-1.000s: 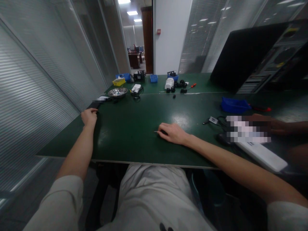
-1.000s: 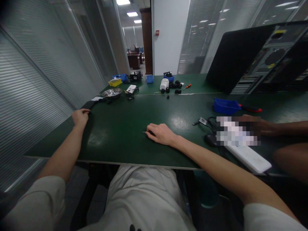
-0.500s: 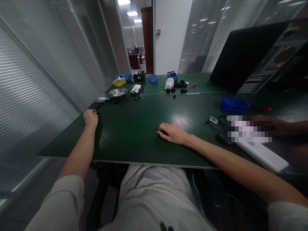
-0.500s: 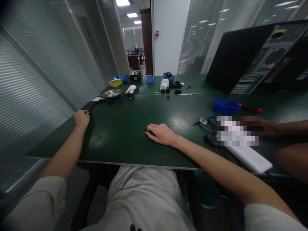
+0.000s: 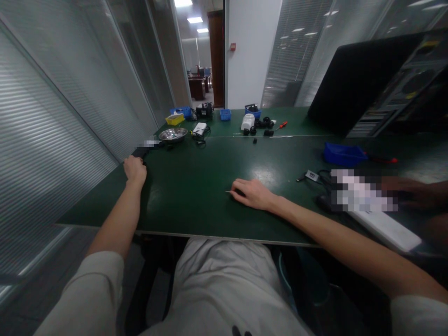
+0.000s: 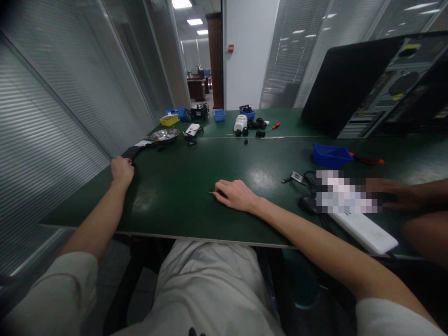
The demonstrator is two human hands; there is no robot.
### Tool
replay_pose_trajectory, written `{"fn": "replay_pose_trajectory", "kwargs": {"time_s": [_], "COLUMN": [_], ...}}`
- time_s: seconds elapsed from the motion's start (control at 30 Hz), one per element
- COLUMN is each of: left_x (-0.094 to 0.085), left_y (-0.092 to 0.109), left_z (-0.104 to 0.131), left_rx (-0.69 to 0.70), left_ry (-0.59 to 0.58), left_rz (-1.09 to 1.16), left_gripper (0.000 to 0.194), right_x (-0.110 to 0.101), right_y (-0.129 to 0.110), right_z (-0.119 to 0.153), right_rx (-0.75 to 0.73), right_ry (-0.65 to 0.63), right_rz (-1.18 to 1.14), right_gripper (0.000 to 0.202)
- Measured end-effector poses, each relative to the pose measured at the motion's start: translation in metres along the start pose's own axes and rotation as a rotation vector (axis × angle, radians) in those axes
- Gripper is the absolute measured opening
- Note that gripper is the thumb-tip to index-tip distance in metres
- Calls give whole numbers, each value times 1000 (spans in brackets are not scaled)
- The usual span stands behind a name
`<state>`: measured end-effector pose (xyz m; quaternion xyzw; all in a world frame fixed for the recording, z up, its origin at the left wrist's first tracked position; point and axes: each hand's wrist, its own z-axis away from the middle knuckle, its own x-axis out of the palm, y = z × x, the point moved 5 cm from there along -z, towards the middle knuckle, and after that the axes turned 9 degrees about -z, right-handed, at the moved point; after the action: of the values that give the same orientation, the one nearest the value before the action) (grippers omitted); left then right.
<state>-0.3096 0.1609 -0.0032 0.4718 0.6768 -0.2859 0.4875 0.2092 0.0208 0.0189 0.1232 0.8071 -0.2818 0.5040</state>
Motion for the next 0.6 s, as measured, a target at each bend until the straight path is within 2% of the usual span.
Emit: {"fn": "replay_pose_trajectory", "kwargs": {"time_s": [0.17, 0.33, 0.6], "left_x": [-5, -5, -5], "left_y": [10, 9, 5], "left_z": [5, 8, 7], "left_rx": [39, -29, -33], "left_ry": [70, 62, 80], "left_rz": [-143, -79, -20], "left_gripper": [37, 38, 38], "right_x": [-1, 0, -1], "right_y": [-1, 0, 0], "right_z": [0, 0, 1], "right_rx": [10, 11, 18], "right_ry": [-15, -26, -31], "right_rz": [13, 9, 12], "right_gripper": [25, 26, 26]}}
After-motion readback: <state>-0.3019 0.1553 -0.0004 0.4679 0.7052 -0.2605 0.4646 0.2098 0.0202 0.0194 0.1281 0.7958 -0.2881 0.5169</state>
